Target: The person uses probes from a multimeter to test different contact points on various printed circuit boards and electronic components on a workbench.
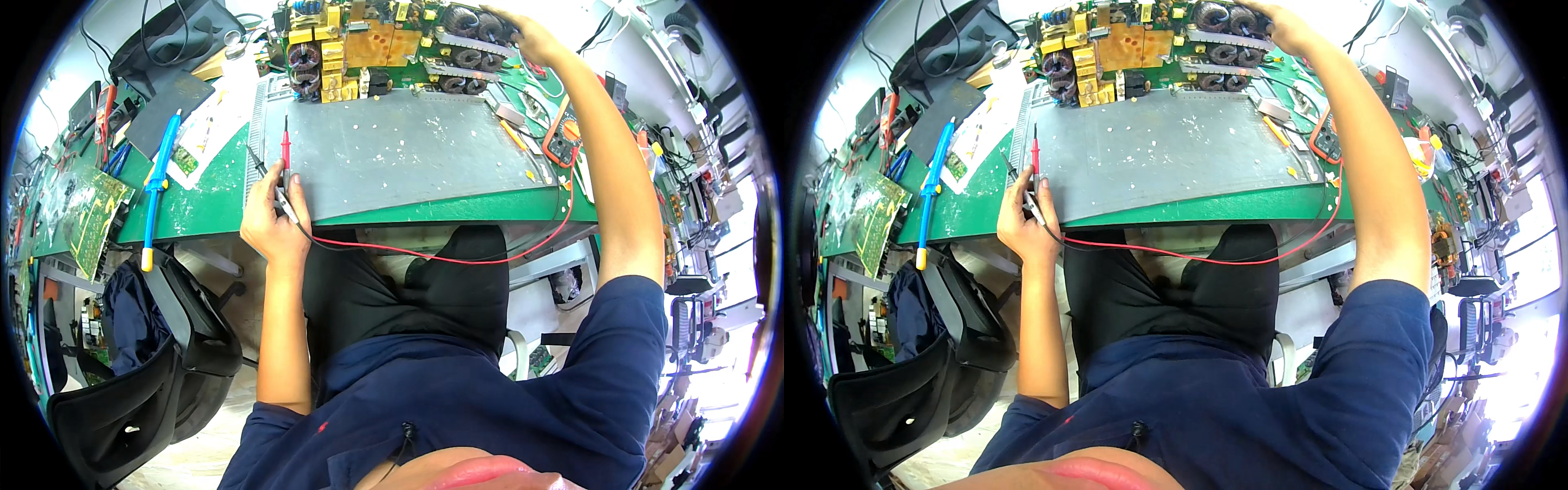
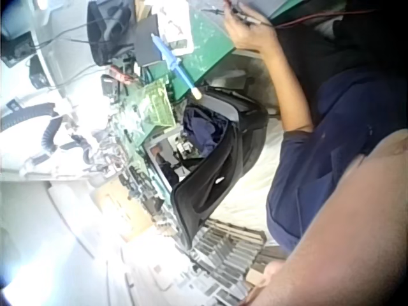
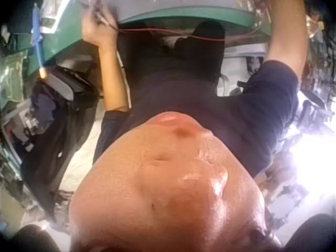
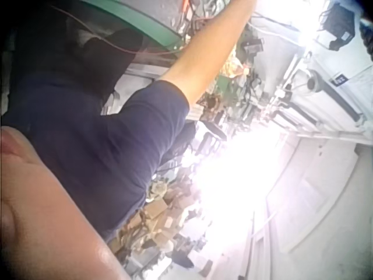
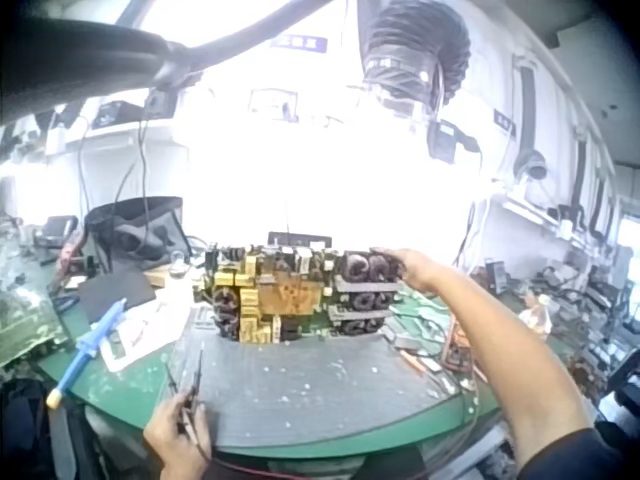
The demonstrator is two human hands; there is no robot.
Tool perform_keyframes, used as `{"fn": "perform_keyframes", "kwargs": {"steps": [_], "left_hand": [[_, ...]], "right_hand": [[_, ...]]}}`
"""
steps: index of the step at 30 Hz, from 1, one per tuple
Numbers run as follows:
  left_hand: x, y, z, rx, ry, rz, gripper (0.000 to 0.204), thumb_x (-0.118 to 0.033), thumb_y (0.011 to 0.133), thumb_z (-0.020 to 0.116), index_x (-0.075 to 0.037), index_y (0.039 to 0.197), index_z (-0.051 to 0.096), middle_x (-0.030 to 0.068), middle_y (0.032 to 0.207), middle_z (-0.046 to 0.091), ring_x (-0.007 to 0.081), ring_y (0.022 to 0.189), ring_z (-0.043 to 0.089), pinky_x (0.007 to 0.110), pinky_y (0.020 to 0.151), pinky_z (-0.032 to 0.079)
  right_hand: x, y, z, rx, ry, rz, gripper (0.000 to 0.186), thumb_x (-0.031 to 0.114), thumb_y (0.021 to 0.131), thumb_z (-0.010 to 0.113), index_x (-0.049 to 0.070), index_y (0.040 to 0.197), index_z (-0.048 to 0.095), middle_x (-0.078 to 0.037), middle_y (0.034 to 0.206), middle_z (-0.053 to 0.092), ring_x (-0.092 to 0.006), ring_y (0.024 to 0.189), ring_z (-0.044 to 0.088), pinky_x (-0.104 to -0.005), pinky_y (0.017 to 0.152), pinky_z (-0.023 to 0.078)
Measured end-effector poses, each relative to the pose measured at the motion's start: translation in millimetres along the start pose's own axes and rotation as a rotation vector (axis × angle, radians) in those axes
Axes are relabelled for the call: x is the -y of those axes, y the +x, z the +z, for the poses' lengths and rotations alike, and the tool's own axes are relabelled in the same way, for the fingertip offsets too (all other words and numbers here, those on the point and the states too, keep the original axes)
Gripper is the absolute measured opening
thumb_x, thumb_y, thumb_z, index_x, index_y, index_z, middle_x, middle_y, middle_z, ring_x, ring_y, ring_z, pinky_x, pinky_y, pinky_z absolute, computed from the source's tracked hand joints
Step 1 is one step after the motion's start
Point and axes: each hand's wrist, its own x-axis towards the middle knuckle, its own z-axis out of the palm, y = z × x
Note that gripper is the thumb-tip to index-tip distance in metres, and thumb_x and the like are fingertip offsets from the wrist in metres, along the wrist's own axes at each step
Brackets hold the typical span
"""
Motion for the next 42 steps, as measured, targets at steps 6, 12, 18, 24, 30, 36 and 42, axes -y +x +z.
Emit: {"fn": "perform_keyframes", "kwargs": {"steps": [6,12,18,24,30,36,42], "left_hand": [[2.0,-1.8,2.2,-0.002,-0.005,0.003,0.025,-0.003,0.079,0.069,-0.003,0.103,0.067,0.0099,0.084,0.066,0.0191,0.071,0.063,0.028,0.066,0.049],[1.0,-0.6,1.4,0.000,-0.008,-0.008,0.025,-0.003,0.079,0.070,-0.003,0.103,0.067,0.0091,0.084,0.066,0.0185,0.072,0.064,0.027,0.067,0.050],[-0.7,1.0,1.6,0.011,0.004,-0.008,0.026,-0.002,0.078,0.070,-0.003,0.104,0.067,0.0093,0.086,0.067,0.0187,0.072,0.064,0.028,0.067,0.050],[1.5,-0.3,2.9,-0.007,-0.003,0.006,0.026,-0.003,0.079,0.070,-0.003,0.104,0.067,0.0096,0.086,0.067,0.0190,0.072,0.064,0.028,0.067,0.050],[1.7,-0.8,2.8,-0.004,0.010,0.001,0.024,-0.004,0.080,0.070,-0.003,0.104,0.067,0.0095,0.085,0.067,0.0187,0.071,0.063,0.028,0.067,0.050],[0.0,-1.8,5.1,-0.019,0.003,0.016,0.025,-0.004,0.080,0.069,-0.003,0.105,0.067,0.0095,0.086,0.067,0.0185,0.071,0.063,0.028,0.066,0.049],[0.0,-1.1,4.8,-0.025,-0.005,0.025,0.024,-0.003,0.080,0.069,-0.003,0.104,0.067,0.0098,0.085,0.067,0.0186,0.071,0.063,0.027,0.066,0.049]], "right_hand": [[-13.5,0.5,7.2,-0.045,-0.037,0.049,0.062,-0.013,0.075,0.052,0.008,0.133,0.050,-0.020,0.124,0.058,-0.0318,0.115,0.056,-0.0351,0.101,0.042],[-28.1,5.1,20.5,-0.155,-0.020,-0.104,0.055,-0.013,0.075,0.053,0.001,0.127,0.054,-0.021,0.123,0.059,-0.0302,0.114,0.057,-0.0348,0.100,0.043],[-47.7,5.0,5.5,0.017,0.045,-0.028,0.065,-0.008,0.084,0.053,0.021,0.142,0.042,-0.010,0.140,0.048,-0.0236,0.127,0.046,-0.0341,0.109,0.035],[-35.8,-13.8,-0.8,0.037,0.183,0.004,0.057,0.004,0.091,0.053,0.022,0.143,0.040,-0.010,0.139,0.048,-0.0241,0.130,0.043,-0.0338,0.111,0.031],[-35.3,-26.0,21.2,-0.186,0.182,0.041,0.041,0.012,0.094,0.052,0.012,0.135,0.048,-0.014,0.133,0.053,-0.0255,0.123,0.050,-0.0347,0.105,0.036],[-50.3,-19.0,25.6,-0.281,0.043,-0.060,0.043,0.012,0.091,0.054,0.008,0.134,0.048,-0.017,0.127,0.055,-0.0258,0.120,0.052,-0.0343,0.102,0.038],[-42.3,-19.0,34.1,-0.297,0.043,0.000,0.040,0.011,0.092,0.052,0.007,0.132,0.047,-0.018,0.128,0.053,-0.0302,0.121,0.051,-0.0356,0.102,0.038]]}}
